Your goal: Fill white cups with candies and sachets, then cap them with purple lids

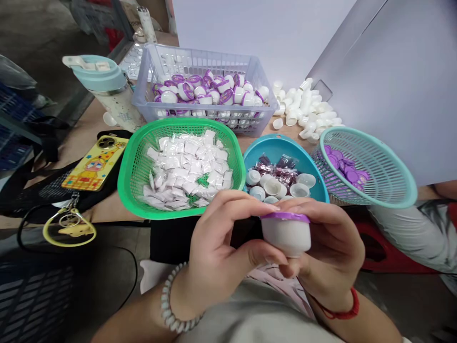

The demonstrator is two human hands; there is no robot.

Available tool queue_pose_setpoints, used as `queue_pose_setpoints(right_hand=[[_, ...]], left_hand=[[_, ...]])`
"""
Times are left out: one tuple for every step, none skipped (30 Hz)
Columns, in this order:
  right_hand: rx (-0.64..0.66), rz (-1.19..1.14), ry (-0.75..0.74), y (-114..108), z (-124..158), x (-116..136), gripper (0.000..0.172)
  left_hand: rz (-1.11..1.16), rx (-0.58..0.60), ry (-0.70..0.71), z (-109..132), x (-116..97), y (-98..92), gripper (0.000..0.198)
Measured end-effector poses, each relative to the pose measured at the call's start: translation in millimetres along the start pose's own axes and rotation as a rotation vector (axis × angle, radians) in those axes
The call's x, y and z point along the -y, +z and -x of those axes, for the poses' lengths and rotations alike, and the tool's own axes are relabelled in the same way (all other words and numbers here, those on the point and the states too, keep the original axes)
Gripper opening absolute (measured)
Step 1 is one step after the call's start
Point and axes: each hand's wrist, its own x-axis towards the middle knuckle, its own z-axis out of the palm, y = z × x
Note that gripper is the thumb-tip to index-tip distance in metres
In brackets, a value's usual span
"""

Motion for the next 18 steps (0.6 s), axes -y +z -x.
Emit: queue_pose_setpoints(right_hand=[[0.0, 0.0, 0.001, 0.0, 2.0, -0.4, 0.045], [0.001, 0.003, 0.009, 0.3, 4.2, -0.8, 0.044], [0.001, 0.011, 0.024, 0.8, 6.5, -1.1, 0.042], [0.001, 0.021, 0.037, 1.6, 8.9, -1.3, 0.041], [-0.001, 0.032, 0.043, 2.7, 11.1, -1.3, 0.041], [-0.006, 0.041, 0.043, 4.1, 13.1, -1.1, 0.041], [-0.016, 0.047, 0.034, 5.8, 14.7, -0.7, 0.041], [-0.026, 0.049, 0.022, 7.7, 15.7, -0.1, 0.04], [-0.035, 0.048, 0.009, 9.8, 16.2, 0.6, 0.04], [-0.044, 0.048, -0.004, 11.9, 16.2, 1.5, 0.039], [-0.052, 0.048, -0.016, 13.9, 15.8, 2.5, 0.037], [-0.054, 0.05, -0.025, 15.7, 15.1, 3.6, 0.036], [-0.055, 0.057, -0.027, 17.2, 14.4, 4.7, 0.035], [-0.06, 0.069, -0.023, 18.4, 13.7, 5.8, 0.034], [-0.065, 0.084, -0.017, 19.4, 13.3, 6.8, 0.033], [-0.073, 0.101, -0.012, 20.0, 13.0, 7.7, 0.033], [-0.08, 0.117, -0.006, 20.4, 13.0, 8.5, 0.032], [-0.084, 0.129, -0.001, 20.7, 13.3, 9.1, 0.032]], left_hand=[[0.005, 0.013, -0.011, 1.2, 0.0, 0.8, 0.043], [0.004, 0.023, -0.016, 2.2, -0.3, 1.9, 0.043], [-0.001, 0.033, -0.009, 2.9, -0.8, 3.3, 0.042], [-0.007, 0.04, 0.006, 3.2, -1.5, 5.1, 0.041], [-0.009, 0.043, 0.024, 3.4, -2.2, 7.3, 0.039], [0.0, 0.041, 0.037, 3.5, -2.9, 9.8, 0.038], [0.025, 0.034, 0.042, 3.7, -3.6, 12.4, 0.037], [0.064, 0.022, 0.038, 4.0, -4.4, 15.2, 0.035], [0.112, 0.008, 0.027, 4.6, -5.3, 17.9, 0.034], [0.16, -0.006, 0.012, 5.3, -6.3, 20.4, 0.033], [0.201, -0.016, -0.002, 6.3, -7.4, 22.5, 0.032], [0.232, -0.023, -0.01, 7.4, -8.6, 24.2, 0.031], [0.252, -0.025, -0.018, 8.5, -10.0, 25.4, 0.031], [0.262, -0.025, -0.029, 9.7, -11.3, 26.3, 0.03], [0.267, -0.027, -0.041, 10.8, -12.6, 26.8, 0.03], [0.272, -0.028, -0.054, 11.9, -13.7, 27.1, 0.029], [0.274, -0.031, -0.067, 13.0, -14.6, 27.3, 0.029], [0.274, -0.038, -0.078, 14.1, -15.1, 27.4, 0.029]])
